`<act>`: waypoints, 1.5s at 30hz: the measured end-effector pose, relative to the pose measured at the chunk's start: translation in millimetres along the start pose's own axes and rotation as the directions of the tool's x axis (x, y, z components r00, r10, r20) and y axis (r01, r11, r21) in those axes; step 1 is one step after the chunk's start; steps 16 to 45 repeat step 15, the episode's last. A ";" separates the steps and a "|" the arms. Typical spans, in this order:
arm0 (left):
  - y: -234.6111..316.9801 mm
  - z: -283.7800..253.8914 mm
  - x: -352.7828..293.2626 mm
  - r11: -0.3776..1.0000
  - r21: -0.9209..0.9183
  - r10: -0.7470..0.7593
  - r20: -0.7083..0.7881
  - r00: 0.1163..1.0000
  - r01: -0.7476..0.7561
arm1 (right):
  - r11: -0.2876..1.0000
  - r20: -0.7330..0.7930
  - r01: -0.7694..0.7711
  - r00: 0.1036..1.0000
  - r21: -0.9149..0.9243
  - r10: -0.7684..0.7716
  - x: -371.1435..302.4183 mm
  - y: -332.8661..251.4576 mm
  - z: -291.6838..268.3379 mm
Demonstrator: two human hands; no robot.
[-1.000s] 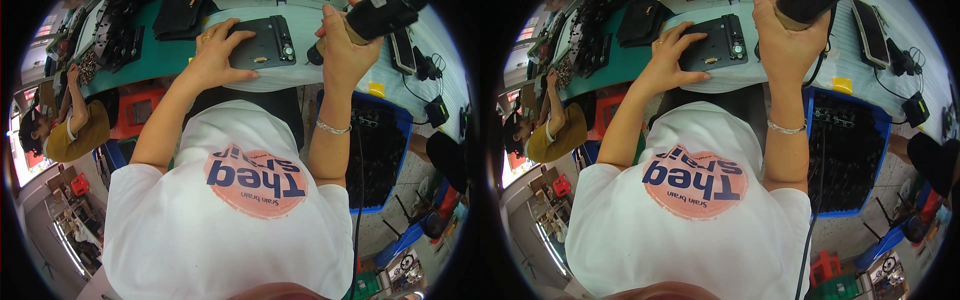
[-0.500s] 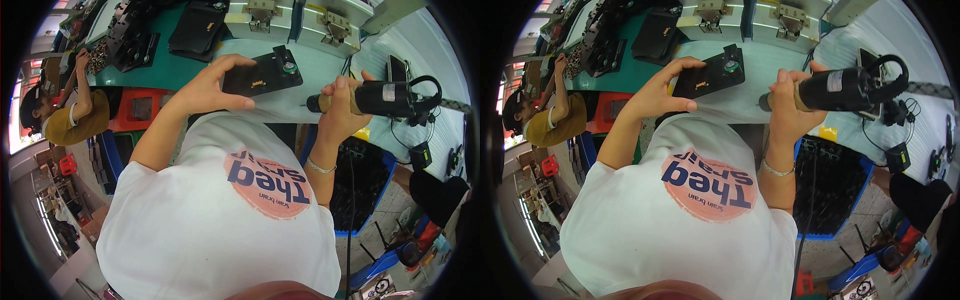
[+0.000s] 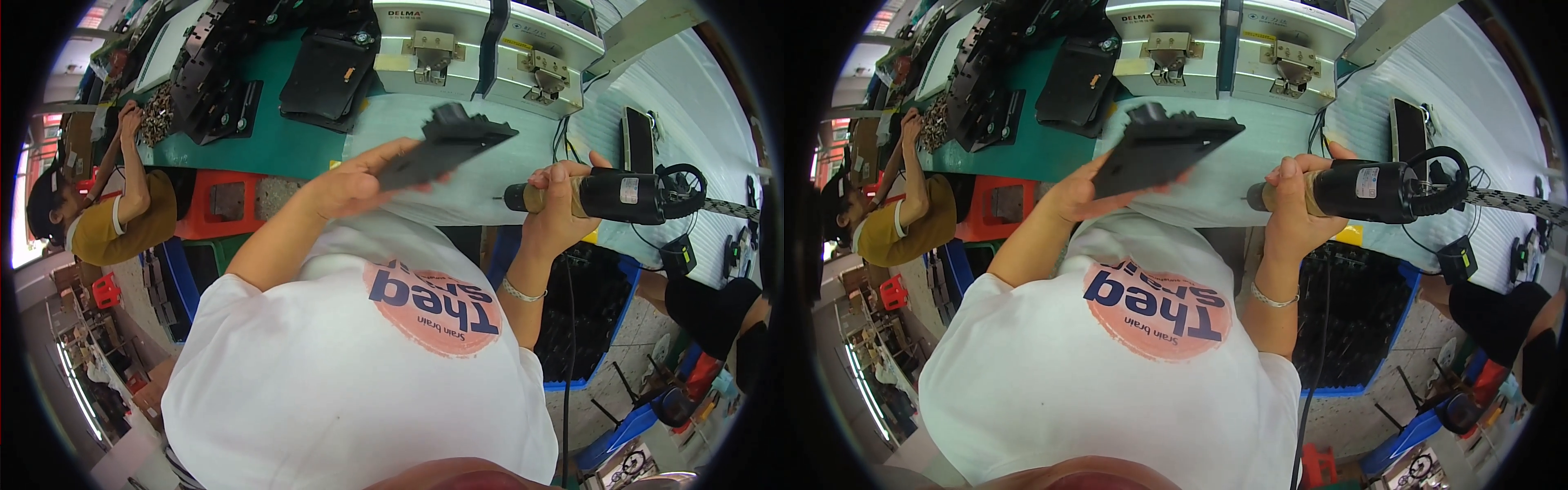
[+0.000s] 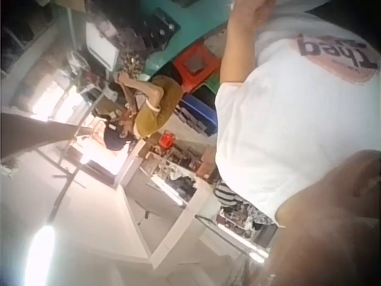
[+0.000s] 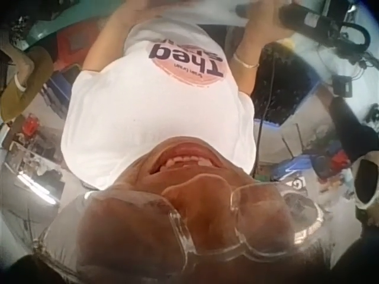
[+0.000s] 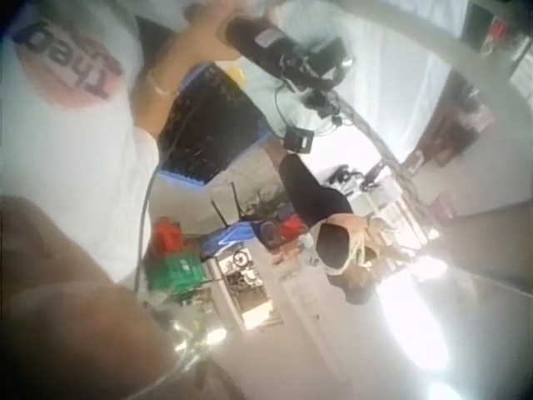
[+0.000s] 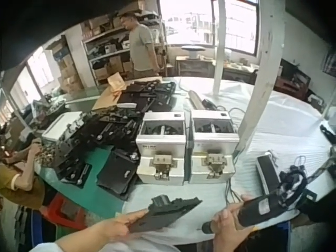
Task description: The person drives screws into a plastic component using an electric screwdriver.
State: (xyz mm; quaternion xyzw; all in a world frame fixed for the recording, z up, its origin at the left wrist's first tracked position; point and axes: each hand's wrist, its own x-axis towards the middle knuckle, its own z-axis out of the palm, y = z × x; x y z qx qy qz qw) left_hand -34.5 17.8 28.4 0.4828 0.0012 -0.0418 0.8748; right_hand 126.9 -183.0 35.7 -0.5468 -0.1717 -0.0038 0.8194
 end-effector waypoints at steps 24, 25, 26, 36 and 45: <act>-26.3 16.0 -2.3 0.677 -0.710 0.079 0.333 0.940 0.195 | 0.999 -0.059 0.042 0.997 -0.034 -0.044 -2.6 -1.1 4.2; -26.3 16.0 -2.3 0.677 -0.710 0.079 0.333 0.940 0.195 | 0.999 -0.059 0.042 0.997 -0.034 -0.044 -2.6 -1.1 4.2; -26.3 16.0 -2.3 0.677 -0.710 0.079 0.333 0.940 0.195 | 0.999 -0.059 0.042 0.997 -0.034 -0.044 -2.6 -1.1 4.2; -26.3 16.0 -2.3 0.677 -0.710 0.079 0.333 0.940 0.195 | 0.999 -0.059 0.042 0.997 -0.034 -0.044 -2.6 -1.1 4.2; -26.3 16.0 -2.3 0.677 -0.710 0.079 0.333 0.940 0.195 | 0.999 -0.059 0.042 0.997 -0.034 -0.044 -2.6 -1.1 4.2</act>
